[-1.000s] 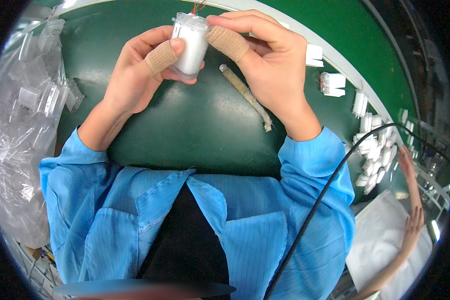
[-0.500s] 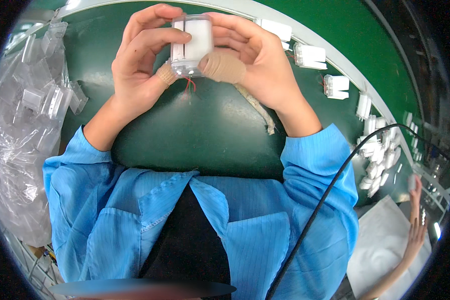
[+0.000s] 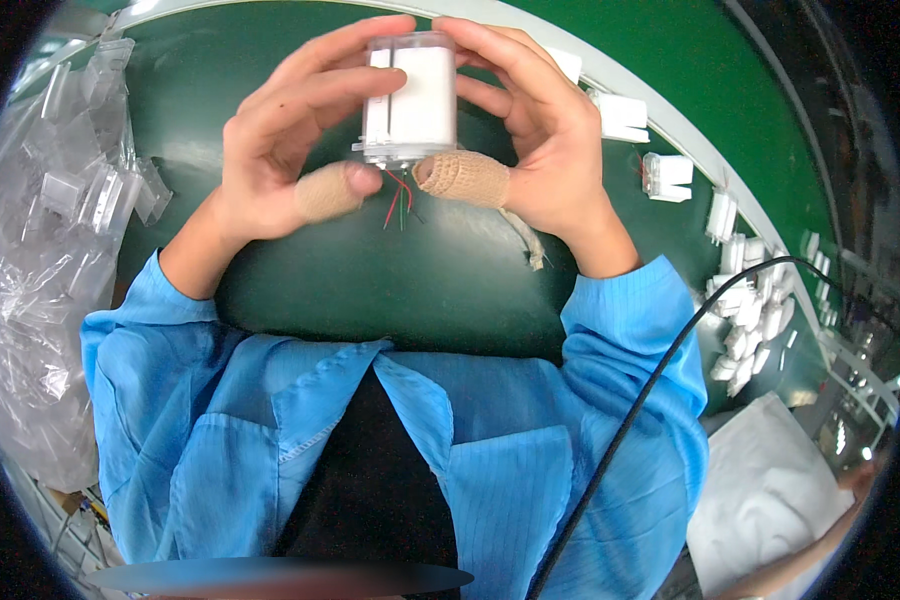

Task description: The person assembles small white plastic enclosures by hand, fitting internal wires and components into the plastic housing at a factory workbench.

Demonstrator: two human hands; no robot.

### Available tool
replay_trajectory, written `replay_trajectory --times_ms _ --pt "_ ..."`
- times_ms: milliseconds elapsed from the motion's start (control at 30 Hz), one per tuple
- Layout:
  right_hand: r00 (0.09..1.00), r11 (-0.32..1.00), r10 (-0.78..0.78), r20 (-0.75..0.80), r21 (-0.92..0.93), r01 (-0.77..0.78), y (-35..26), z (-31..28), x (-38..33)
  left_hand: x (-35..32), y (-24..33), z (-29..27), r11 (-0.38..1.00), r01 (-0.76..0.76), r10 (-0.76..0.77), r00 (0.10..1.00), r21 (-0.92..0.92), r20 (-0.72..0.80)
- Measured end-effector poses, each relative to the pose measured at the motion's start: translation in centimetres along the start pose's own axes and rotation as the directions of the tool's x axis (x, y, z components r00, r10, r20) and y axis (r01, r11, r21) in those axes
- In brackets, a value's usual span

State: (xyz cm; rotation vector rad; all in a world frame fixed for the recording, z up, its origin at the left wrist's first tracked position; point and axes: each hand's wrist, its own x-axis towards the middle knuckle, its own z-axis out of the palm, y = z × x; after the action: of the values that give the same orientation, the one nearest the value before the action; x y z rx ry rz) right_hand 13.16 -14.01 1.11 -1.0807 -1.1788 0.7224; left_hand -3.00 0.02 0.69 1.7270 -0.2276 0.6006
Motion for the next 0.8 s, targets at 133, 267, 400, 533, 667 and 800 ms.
replay_trajectory --times_ms 133,267,400,533,667,800 --pt "1.0 1.0 0.015 0.0 0.001 -0.015 0.1 0.1 0.1 -0.1 -0.2 0.1 0.984 -0.033 0.042 0.998 0.173 -0.051" --pt "0.999 0.996 -0.041 0.02 -0.073 0.042 0.2 0.4 -0.1 -0.4 -0.4 0.1 0.974 -0.07 0.083 0.995 0.214 -0.055" --pt "0.99 0.972 -0.129 0.049 -0.192 0.136 0.5 0.1 -0.2 -0.2 0.0 1.3 0.983 -0.046 0.085 0.972 0.179 -0.218" --pt "0.974 0.939 -0.209 0.086 -0.262 0.225 0.4 0.0 -0.1 -0.2 -0.1 0.8 0.981 -0.084 0.109 0.984 0.175 -0.14" --pt "0.969 0.925 -0.236 0.077 -0.288 0.248 0.5 0.5 -0.2 -0.3 -0.2 0.6 0.955 -0.17 0.189 0.98 0.244 -0.055" --pt "0.965 0.927 -0.256 0.049 -0.27 0.26 0.7 0.9 -0.2 -0.3 0.1 0.6 0.959 -0.158 0.176 0.983 0.235 -0.055"
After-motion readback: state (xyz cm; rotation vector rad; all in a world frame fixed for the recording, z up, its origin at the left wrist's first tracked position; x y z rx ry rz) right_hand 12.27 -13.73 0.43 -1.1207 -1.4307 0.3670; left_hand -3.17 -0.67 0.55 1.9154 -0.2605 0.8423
